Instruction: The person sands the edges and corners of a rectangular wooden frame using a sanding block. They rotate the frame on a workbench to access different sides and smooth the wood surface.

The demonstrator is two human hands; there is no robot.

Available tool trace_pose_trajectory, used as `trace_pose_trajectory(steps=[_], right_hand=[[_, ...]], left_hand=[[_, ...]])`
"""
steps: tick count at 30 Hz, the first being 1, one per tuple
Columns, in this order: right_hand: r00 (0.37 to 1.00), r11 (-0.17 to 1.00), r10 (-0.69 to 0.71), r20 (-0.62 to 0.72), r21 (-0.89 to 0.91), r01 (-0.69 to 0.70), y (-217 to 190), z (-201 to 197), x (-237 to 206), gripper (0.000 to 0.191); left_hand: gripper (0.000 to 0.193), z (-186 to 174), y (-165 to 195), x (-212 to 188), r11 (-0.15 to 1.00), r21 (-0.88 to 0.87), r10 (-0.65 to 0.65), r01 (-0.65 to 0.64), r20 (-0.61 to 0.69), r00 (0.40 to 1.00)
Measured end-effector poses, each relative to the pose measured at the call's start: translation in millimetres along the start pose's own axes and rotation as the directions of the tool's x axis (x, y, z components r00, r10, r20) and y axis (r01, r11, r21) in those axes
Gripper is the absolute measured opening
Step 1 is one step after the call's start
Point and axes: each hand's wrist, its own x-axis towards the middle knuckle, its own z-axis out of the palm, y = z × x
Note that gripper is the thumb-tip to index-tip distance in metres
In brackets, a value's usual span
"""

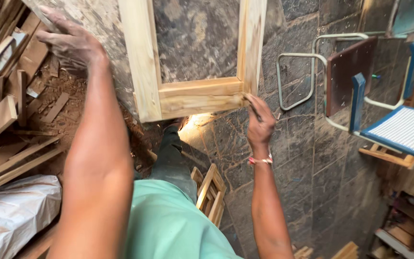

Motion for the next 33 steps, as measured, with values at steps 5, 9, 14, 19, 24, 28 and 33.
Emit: trace_pose_trajectory(steps=[5, 9, 14, 19, 24, 28, 33], right_hand=[[0.96, 0.869, -0.264, 0.097, -0.409, 0.28, 16, 25, -19, 0.057], [0.936, 0.8, -0.222, 0.271, -0.499, 0.334, 22, 27, -22, 0.053], [0.923, 0.85, -0.27, 0.273, -0.383, 0.361, 16, 26, -11, 0.06], [0.906, 0.817, -0.255, 0.338, -0.426, 0.389, 2, 34, -9, 0.03], [0.887, 0.795, -0.334, 0.32, -0.409, 0.447, -5, 42, 0, 0.038], [0.879, 0.812, -0.338, 0.335, -0.369, 0.453, -21, 40, -6, 0.042], [0.899, 0.862, -0.3, 0.321, -0.312, 0.399, -36, 30, -20, 0.047]], left_hand=[[0.08, -47, -37, -108, 0.902, 0.237, 0.333, -0.36, 0.147, 0.932], [0.09, -52, -55, -143, 0.933, 0.262, 0.175, -0.245, 0.262, 0.949], [0.096, -41, -45, -130, 0.895, 0.401, 0.107, -0.194, 0.23, 0.967], [0.096, -55, -40, -136, 0.894, 0.43, 0.0, -0.126, 0.281, 0.96], [0.092, -54, -32, -137, 0.908, 0.399, 0.007, -0.127, 0.29, 0.957], [0.093, -53, -26, -136, 0.878, 0.45, 0.056, -0.164, 0.245, 0.968], [0.095, -60, -26, -137, 0.861, 0.495, -0.043, -0.118, 0.303, 0.952]])
